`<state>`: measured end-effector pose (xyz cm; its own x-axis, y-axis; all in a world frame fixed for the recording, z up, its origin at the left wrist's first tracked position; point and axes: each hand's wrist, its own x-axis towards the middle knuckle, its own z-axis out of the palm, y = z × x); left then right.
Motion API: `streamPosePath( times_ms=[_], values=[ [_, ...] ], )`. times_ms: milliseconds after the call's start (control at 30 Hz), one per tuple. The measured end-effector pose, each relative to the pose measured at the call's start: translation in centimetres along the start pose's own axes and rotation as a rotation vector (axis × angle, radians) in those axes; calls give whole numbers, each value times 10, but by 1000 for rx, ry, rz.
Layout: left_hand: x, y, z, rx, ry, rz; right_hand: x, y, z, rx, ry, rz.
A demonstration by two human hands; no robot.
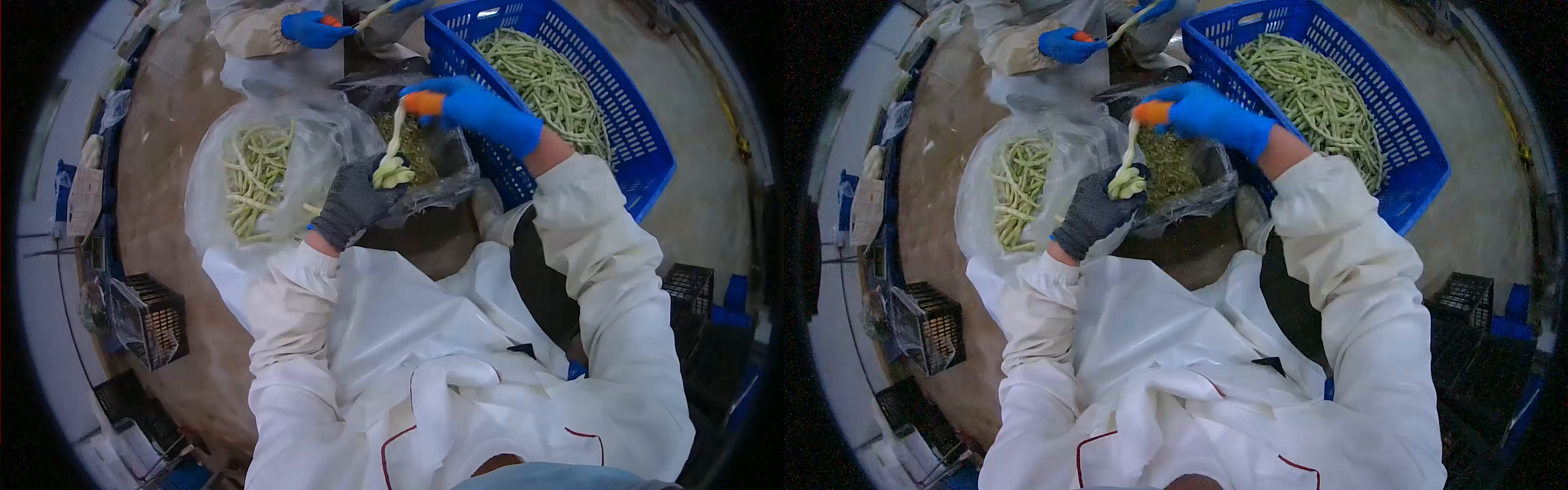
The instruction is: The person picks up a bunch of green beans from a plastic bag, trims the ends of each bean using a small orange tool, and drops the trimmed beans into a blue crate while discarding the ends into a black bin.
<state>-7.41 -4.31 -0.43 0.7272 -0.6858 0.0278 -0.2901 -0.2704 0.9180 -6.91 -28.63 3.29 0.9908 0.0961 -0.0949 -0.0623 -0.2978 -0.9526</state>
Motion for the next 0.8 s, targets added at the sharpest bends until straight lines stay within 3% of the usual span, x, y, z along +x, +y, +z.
streamPosePath(
  times_ms=[33, 100, 233, 267, 333, 367, 433, 467, 567, 600, 700, 800],
  values=[
    [1, -2, 3, 116, 9, 94, 6, -3, 10, -68, 6, -30],
    [0, 5, 5, 77, 37, -27, 12, -6, 23, -200, 21, -89],
    [0, 13, -18, 234, 57, -177, 9, -28, -13, -34, 395, -228],
    [1, -17, -23, 347, 141, -60, 9, -25, -23, -39, 395, -215],
    [1, -42, -40, 315, 264, -189, 12, -16, -40, -44, 400, -189],
    [1, -51, -44, 302, 323, -256, 14, -8, -43, -129, 363, -246],
    [2, -9, -53, -31, 478, -421, 17, 1, -37, -290, 282, -361],
    [2, -4, -58, -37, 513, -352, 10, -2, -32, -352, 195, -314],
    [3, 2, -47, -121, 390, -21, -2, -13, 2, -225, -103, -371],
    [3, 7, -36, -175, 348, -6, -3, -15, 11, -212, -164, -431],
    [2, 26, -23, -365, 83, -276, -8, -16, 29, -188, -268, -510],
    [6, 6, -20, -245, 162, -142, -13, -18, 31, -238, -187, -437]
  ],
)
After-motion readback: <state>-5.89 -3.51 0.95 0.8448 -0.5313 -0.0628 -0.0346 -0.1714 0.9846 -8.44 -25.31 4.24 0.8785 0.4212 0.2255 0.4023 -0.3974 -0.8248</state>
